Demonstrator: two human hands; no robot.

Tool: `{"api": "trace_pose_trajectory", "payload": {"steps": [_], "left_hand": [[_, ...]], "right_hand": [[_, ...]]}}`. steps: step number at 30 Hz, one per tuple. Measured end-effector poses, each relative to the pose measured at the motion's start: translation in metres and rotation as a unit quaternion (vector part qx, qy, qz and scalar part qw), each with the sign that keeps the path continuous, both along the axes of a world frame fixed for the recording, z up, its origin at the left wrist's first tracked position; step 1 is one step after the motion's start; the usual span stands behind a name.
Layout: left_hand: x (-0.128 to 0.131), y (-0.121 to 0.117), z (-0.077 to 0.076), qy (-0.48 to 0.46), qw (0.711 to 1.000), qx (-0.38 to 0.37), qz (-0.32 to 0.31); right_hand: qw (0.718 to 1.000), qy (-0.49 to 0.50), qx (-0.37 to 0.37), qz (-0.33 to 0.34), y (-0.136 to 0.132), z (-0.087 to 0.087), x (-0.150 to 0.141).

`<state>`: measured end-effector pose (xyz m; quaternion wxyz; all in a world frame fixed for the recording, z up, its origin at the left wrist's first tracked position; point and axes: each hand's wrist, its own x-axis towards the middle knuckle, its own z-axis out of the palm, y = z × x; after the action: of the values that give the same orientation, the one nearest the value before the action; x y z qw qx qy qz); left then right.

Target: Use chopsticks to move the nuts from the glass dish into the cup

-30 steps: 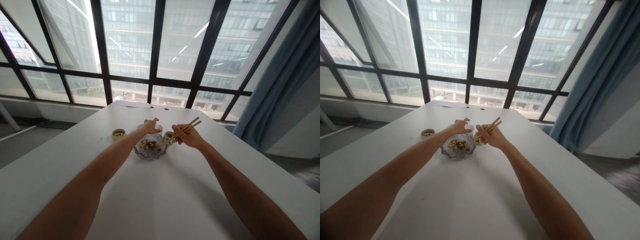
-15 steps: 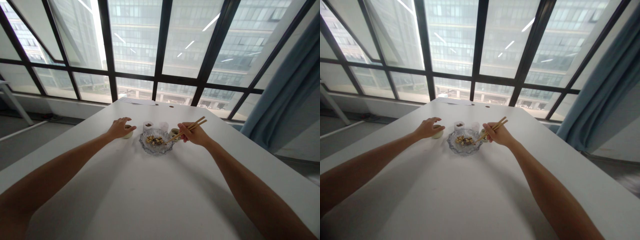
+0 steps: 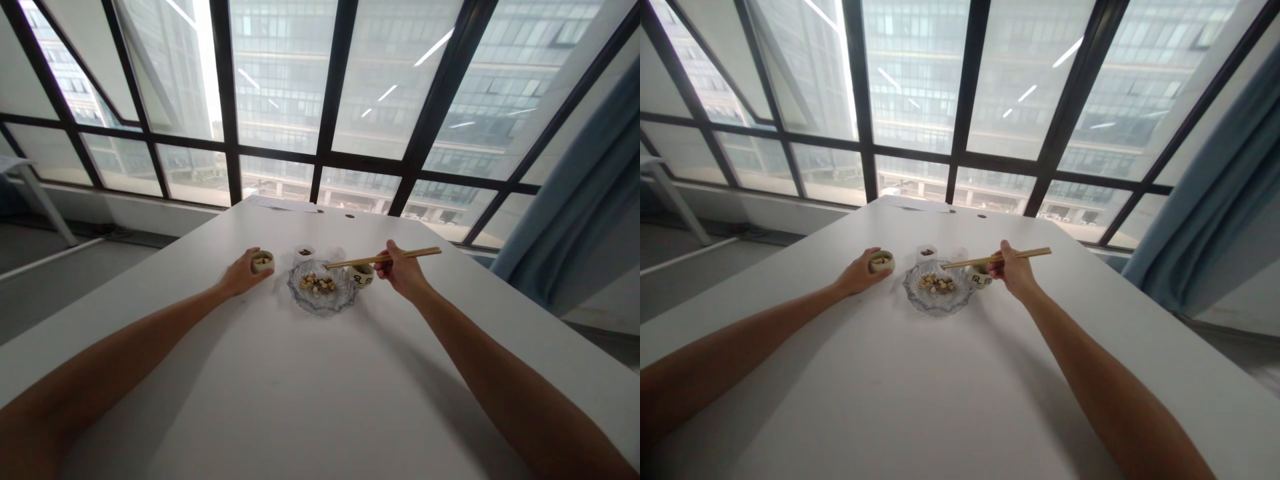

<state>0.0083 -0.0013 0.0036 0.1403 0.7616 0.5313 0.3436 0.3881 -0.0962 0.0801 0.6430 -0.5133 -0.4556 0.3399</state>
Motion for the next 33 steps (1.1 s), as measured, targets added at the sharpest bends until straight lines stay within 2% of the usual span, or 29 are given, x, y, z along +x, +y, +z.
{"api": "trace_pose_trajectory", "payload": {"steps": [3,5,7,10,16,20,25,30,33], "left_hand": [[0.000,0.000,0.000,0.000,1.000,0.002,0.001],[0.000,0.000,0.000,0.000,1.000,-0.001,0.001],[0.001,0.000,0.000,0.000,1.000,-0.005,0.000],[0.000,0.000,-0.001,-0.001,1.000,-0.004,0.000],[-0.001,0.001,-0.003,0.005,1.000,0.014,-0.001],[-0.003,0.004,-0.006,0.008,1.000,0.024,0.001],[-0.005,0.004,-0.007,0.004,1.000,0.020,-0.009],[-0.006,0.004,-0.005,0.007,1.000,0.018,-0.005],[-0.006,0.004,-0.004,0.009,1.000,0.015,-0.001]], "right_hand": [[0.990,-0.071,0.108,-0.060,-0.013,-0.001,-0.010],[0.964,-0.164,0.188,-0.092,-0.022,-0.002,-0.019],[0.941,-0.239,0.221,-0.089,-0.026,-0.003,-0.030],[0.939,-0.258,0.222,-0.056,-0.014,-0.003,-0.046],[0.952,-0.240,0.189,-0.031,0.037,-0.008,-0.066],[0.967,-0.203,0.152,0.008,0.049,-0.012,-0.069],[0.981,-0.114,0.155,-0.024,0.024,-0.007,-0.058],[0.980,-0.165,0.109,0.034,-0.017,-0.008,-0.049],[0.967,-0.221,0.105,0.073,-0.032,-0.013,-0.049]]}}
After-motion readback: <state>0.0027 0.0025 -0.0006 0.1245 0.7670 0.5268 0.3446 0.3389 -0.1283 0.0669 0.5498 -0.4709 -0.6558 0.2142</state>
